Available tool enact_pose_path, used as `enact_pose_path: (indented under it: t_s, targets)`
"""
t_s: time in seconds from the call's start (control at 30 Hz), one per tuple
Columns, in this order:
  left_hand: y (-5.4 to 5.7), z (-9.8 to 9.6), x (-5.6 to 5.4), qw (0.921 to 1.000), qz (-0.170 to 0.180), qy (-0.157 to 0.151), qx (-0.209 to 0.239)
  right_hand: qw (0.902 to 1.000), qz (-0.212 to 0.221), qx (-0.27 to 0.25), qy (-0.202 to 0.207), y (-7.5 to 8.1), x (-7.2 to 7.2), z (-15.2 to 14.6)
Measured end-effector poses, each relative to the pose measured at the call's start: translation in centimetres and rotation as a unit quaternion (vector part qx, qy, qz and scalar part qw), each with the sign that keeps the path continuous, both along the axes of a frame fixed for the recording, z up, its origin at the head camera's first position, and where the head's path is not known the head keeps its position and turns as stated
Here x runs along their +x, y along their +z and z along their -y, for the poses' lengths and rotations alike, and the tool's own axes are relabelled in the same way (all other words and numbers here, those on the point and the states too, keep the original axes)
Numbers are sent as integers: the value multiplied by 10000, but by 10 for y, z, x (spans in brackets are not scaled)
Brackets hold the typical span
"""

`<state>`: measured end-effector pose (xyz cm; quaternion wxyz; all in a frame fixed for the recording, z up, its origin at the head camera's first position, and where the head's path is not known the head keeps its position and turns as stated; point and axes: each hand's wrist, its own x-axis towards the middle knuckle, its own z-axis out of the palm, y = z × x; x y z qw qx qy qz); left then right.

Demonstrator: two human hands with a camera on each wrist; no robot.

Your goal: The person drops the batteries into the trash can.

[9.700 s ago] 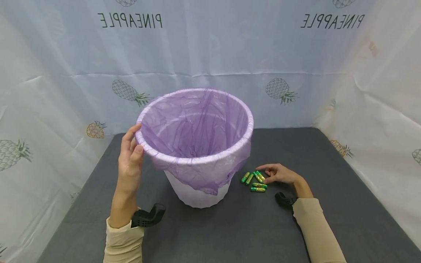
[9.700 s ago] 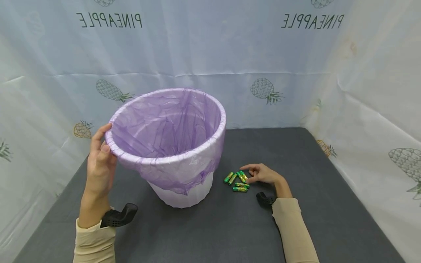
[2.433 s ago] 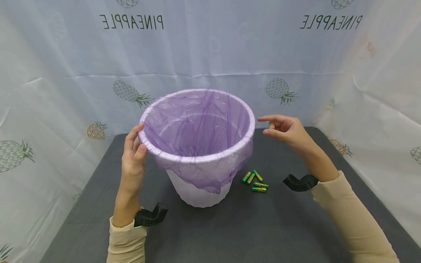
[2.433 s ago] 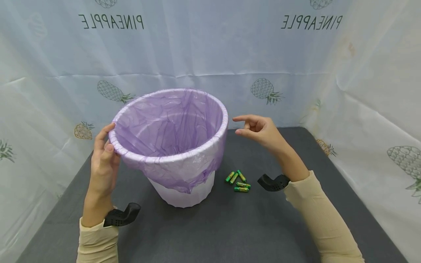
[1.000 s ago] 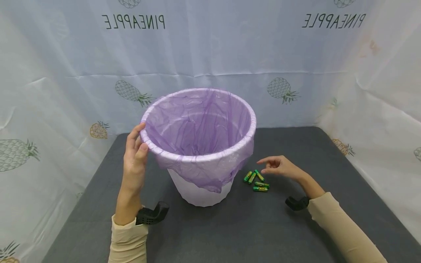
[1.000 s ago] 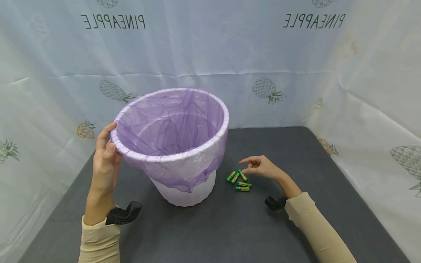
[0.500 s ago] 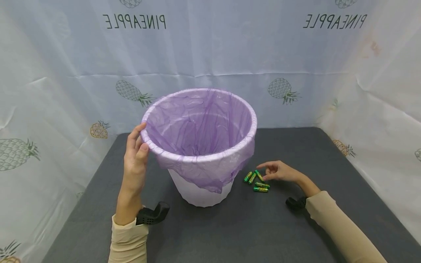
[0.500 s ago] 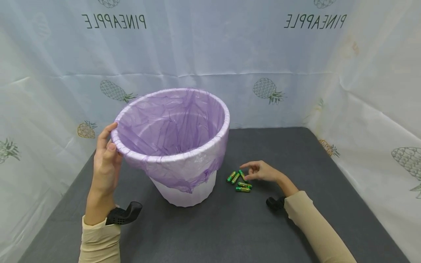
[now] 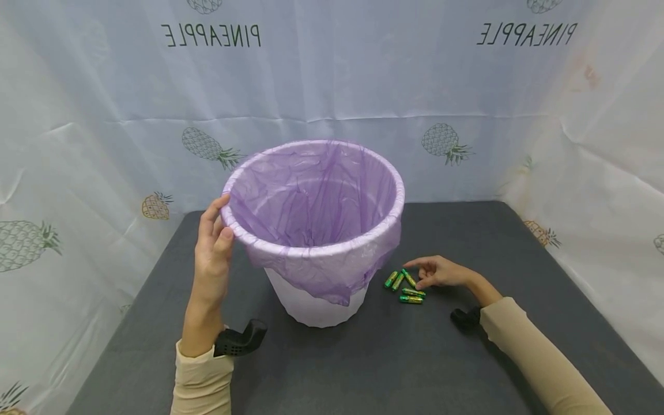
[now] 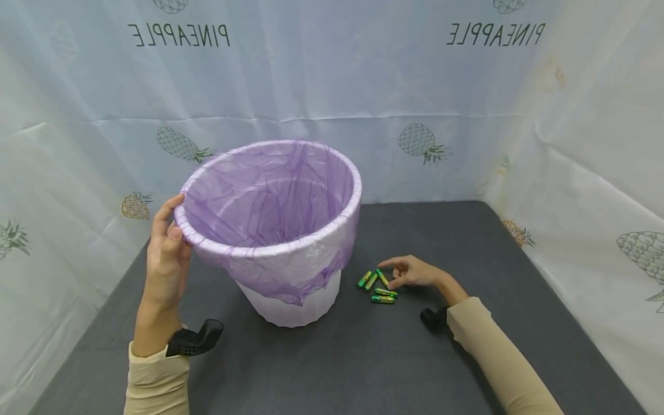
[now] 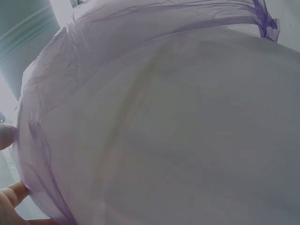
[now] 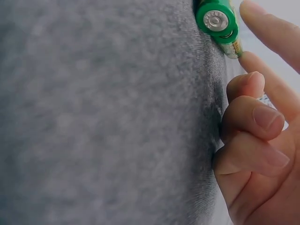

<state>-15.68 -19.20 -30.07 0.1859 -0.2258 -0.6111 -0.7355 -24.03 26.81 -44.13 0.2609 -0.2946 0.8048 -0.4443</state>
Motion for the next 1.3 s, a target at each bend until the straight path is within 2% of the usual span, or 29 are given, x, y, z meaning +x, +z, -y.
enact_pose_path:
  t_s: [0.27, 0.53, 0.73, 1.0, 1.3]
  targets:
    - [1, -1, 1, 10000, 31, -1, 21, 9991, -306, 277, -53, 1, -5, 5]
    - [3, -2, 2, 9988, -373, -269, 155, 9994, -155, 272, -138, -1, -7, 6]
    - [3, -3, 2, 9994, -235, -148, 195, 9992, -246, 278, -149, -2, -8, 6]
    - [2, -3, 2, 9997, -146, -165, 107, 9957, -598, 519, -479, -3, -7, 3]
    - [0, -1, 1, 9998, -145, -93, 64, 9959, -461, 326, -708, 1, -4, 2]
